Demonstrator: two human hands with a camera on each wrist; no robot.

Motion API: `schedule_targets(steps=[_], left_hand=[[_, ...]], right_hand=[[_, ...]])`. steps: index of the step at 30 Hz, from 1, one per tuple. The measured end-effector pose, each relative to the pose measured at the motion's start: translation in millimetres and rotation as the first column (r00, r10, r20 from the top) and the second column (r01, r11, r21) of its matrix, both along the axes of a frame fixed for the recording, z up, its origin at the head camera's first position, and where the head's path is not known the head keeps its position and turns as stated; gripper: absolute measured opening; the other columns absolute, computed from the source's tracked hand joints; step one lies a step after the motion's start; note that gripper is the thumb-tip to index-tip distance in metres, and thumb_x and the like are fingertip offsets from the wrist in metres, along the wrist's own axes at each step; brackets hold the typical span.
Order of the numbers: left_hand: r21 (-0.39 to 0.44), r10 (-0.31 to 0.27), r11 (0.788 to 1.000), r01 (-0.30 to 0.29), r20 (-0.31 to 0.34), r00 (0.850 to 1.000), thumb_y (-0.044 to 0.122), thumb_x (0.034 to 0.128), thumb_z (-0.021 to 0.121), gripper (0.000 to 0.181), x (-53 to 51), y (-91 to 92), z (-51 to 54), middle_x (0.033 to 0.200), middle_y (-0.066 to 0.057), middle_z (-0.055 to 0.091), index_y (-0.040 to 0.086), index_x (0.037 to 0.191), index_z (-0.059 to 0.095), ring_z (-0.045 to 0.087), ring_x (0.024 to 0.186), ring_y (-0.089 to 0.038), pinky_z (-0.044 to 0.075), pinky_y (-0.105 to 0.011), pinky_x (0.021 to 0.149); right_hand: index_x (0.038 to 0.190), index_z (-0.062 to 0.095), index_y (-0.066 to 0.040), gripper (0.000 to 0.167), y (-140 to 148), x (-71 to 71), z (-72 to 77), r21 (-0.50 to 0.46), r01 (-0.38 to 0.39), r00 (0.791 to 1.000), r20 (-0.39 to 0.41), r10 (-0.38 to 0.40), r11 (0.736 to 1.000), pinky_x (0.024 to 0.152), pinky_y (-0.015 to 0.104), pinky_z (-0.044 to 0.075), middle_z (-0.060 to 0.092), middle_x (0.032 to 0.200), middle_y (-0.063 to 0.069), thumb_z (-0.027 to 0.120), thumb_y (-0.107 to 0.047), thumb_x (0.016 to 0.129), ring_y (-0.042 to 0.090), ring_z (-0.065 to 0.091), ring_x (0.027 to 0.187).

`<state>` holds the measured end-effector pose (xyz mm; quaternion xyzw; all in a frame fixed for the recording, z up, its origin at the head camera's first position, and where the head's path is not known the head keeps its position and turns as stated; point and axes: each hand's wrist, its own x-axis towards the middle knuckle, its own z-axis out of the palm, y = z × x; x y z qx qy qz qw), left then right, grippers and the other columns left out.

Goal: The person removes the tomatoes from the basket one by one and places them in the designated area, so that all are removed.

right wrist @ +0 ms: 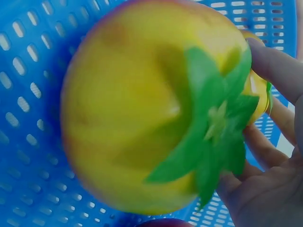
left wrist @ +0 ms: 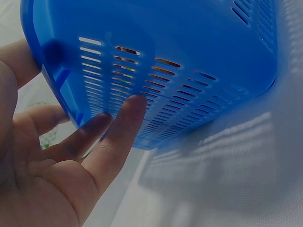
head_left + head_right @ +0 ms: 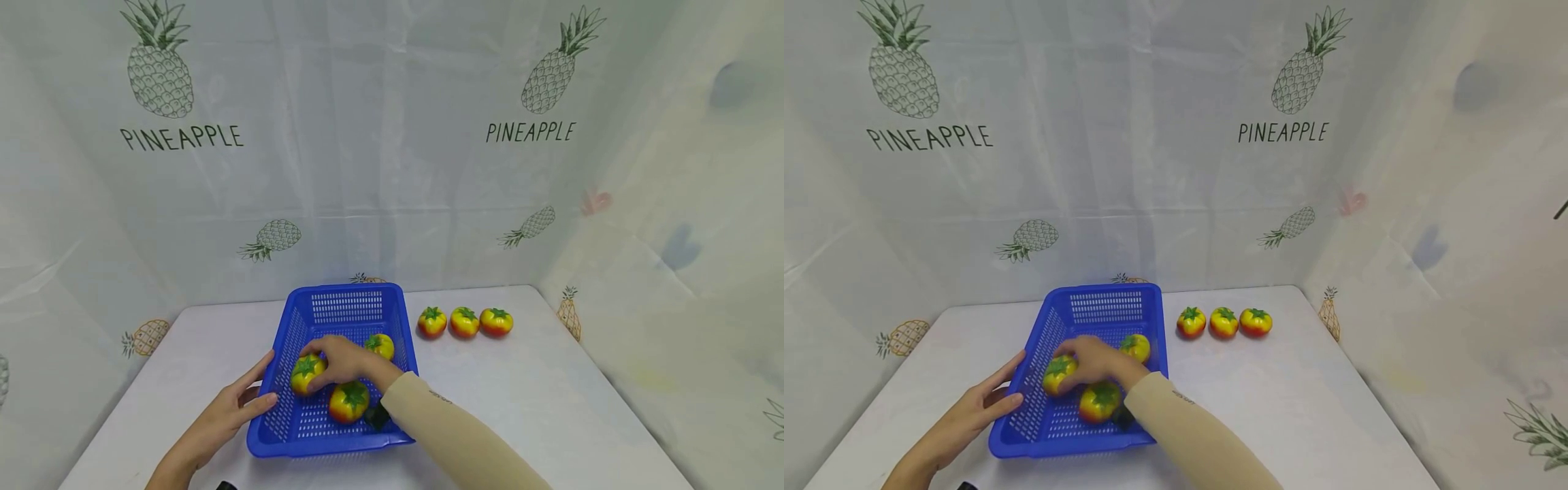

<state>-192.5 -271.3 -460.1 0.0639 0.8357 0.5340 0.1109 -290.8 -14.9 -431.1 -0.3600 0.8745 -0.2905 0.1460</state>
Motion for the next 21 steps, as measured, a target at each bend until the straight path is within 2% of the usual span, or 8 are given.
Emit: schedule_targets(steps=[5,10,15,21], left_hand=[[0.011,0.005,1.000,-0.005,0.002,1.000,0.035,0.1075,0.063,0.080,0.0,-0.2,-2.2,0.171,-0.028,0.026,0.026,0.172,0.016,0.036,0.150,-0.058,0.047,-0.066,0.112],[0.003,0.004,1.000,-0.004,-0.004,1.000,0.035,0.1067,0.064,0.081,1.1,0.2,-4.0,0.170,-0.030,0.026,0.026,0.172,0.017,0.039,0.148,-0.058,0.050,-0.064,0.109],[0.000,0.002,1.000,-0.002,-0.010,1.000,0.035,0.1069,0.063,0.080,0.9,0.7,-3.4,0.170,-0.030,0.026,0.026,0.172,0.017,0.037,0.149,-0.059,0.049,-0.065,0.109],[0.004,0.000,1.000,0.000,-0.005,1.000,0.035,0.1075,0.063,0.081,0.5,-0.1,-1.6,0.171,-0.029,0.024,0.028,0.172,0.015,0.033,0.150,-0.059,0.046,-0.066,0.112]], right_hand=[[0.143,0.066,-0.021,0.058,0.7,-0.2,3.3,-0.042,0.006,1.000,-0.001,-0.006,0.999,0.099,0.020,0.053,0.068,0.134,-0.005,0.086,-0.037,0.091,0.003,0.061,0.111],[0.143,0.065,-0.020,0.057,3.1,2.3,16.0,-0.094,-0.002,1.000,-0.028,0.000,0.996,0.098,0.020,0.054,0.068,0.136,-0.003,0.086,-0.036,0.092,0.005,0.063,0.112],[0.143,0.065,-0.018,0.058,8.8,3.3,27.5,-0.120,-0.020,0.999,-0.045,0.014,0.993,0.099,0.020,0.054,0.067,0.138,-0.002,0.085,-0.036,0.092,0.008,0.063,0.114],[0.144,0.064,-0.021,0.058,25.3,1.1,35.7,-0.143,-0.004,0.999,-0.033,-0.001,0.990,0.099,0.023,0.056,0.066,0.140,-0.003,0.085,-0.036,0.092,0.012,0.064,0.116]])
